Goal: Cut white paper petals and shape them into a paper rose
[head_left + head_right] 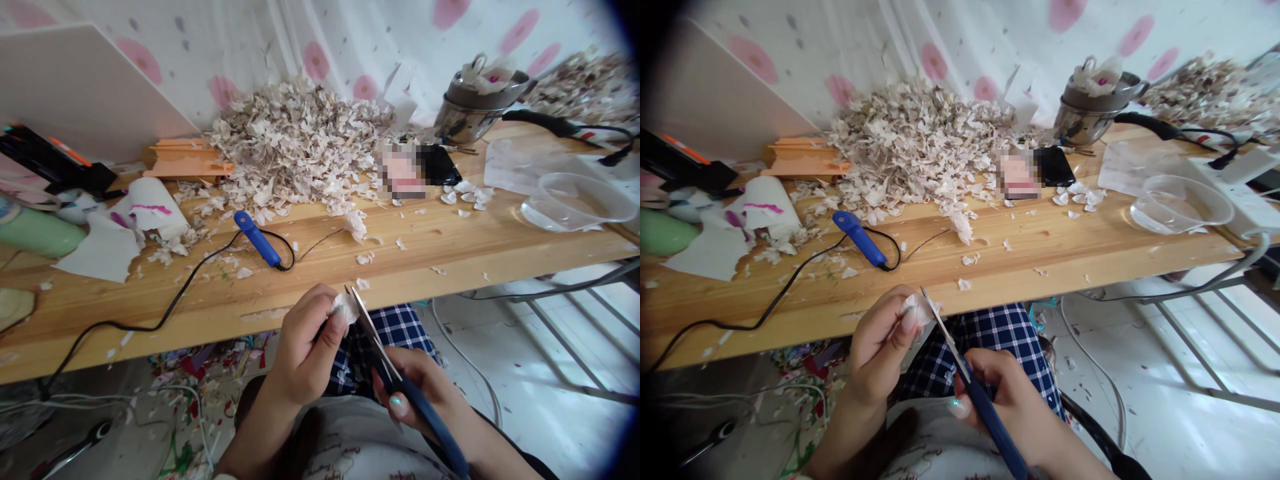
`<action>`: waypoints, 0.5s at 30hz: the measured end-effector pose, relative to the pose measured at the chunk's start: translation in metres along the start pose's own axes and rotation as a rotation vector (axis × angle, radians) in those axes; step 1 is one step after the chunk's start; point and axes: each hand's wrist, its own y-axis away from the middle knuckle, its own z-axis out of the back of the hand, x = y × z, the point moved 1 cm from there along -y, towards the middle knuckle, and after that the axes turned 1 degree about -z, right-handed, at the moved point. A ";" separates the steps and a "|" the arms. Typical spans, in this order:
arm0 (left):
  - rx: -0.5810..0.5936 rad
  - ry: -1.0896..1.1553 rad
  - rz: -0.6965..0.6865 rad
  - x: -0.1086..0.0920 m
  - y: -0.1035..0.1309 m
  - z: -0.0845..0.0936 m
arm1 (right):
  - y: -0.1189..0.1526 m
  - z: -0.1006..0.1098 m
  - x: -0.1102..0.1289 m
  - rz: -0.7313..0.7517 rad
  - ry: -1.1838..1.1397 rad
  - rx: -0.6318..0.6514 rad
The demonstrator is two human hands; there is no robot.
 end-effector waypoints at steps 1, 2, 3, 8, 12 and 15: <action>-0.004 -0.002 0.002 0.000 0.000 0.000 | 0.000 0.000 0.001 -0.009 0.008 0.001; -0.007 -0.005 0.008 0.000 0.000 0.000 | 0.000 0.000 0.002 -0.017 0.014 0.002; -0.011 -0.006 0.012 0.001 0.001 0.000 | -0.001 0.000 0.003 -0.025 0.019 0.003; -0.008 0.022 0.024 0.001 0.001 0.000 | -0.001 0.001 0.005 -0.021 0.039 0.007; 0.007 0.039 0.026 0.002 0.000 0.001 | -0.001 0.003 0.005 -0.014 0.067 0.009; 0.014 0.052 0.023 0.003 0.000 0.002 | 0.000 0.003 0.005 -0.020 0.064 0.007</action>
